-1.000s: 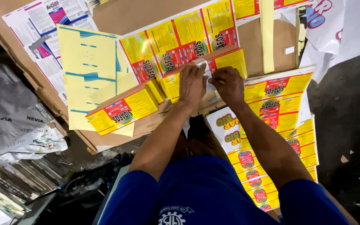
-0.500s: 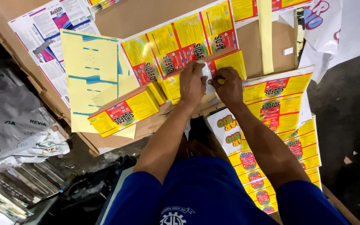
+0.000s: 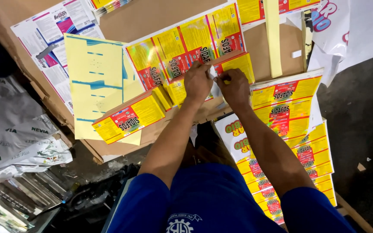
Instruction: Inspecting and sorting stacks of printed product labels in a print shop environment.
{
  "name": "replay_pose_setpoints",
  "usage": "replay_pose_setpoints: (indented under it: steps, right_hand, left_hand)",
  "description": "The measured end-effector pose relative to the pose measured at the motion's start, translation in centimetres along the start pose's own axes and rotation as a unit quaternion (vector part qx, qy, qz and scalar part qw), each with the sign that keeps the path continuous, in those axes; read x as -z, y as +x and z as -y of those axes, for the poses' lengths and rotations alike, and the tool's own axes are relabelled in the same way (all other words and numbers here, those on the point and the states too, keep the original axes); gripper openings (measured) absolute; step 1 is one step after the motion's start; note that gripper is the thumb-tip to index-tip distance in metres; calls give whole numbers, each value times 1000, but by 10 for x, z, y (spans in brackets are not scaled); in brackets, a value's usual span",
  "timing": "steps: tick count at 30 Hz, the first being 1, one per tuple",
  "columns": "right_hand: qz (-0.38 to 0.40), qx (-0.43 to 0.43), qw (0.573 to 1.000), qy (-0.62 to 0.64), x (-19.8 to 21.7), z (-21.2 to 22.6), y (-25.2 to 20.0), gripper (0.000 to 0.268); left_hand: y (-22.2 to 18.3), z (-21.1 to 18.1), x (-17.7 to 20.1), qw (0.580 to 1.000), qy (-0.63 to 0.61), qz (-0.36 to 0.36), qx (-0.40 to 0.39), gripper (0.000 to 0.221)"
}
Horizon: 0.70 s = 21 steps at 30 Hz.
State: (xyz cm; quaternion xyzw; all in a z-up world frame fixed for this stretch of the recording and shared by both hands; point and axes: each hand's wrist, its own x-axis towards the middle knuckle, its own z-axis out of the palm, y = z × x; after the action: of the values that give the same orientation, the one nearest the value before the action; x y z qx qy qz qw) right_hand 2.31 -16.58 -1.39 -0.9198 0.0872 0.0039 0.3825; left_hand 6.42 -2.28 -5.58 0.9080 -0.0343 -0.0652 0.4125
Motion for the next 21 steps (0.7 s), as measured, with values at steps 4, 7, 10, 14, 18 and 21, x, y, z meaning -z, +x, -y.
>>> replay_pose_setpoints:
  steps: [4,7,10,14,18,21]
  right_hand:
    - [-22,12,998,-54,-5,1,-2,22]
    - [-21,-32,998,-43,-8,-2,12,25]
    - [-40,-69,997,18,5,-21,22,26]
    - [-231,-84,969,4,31,-142,48,12]
    - [-218,-177,959,-30,43,-224,42,25]
    - [-175,-56,908,-377,48,-227,28,56]
  left_hand:
    - [0,-2,6,1000,-7,9,-2,26]
    - [7,1,5,1000,-4,10,1,26]
    - [-4,-5,8,1000,4,13,4,21]
    - [-5,1,3,1000,5,-5,3,16]
    - [-3,-2,8,999,-8,-43,-22,19]
    - [-6,-5,21,999,43,2,16,21]
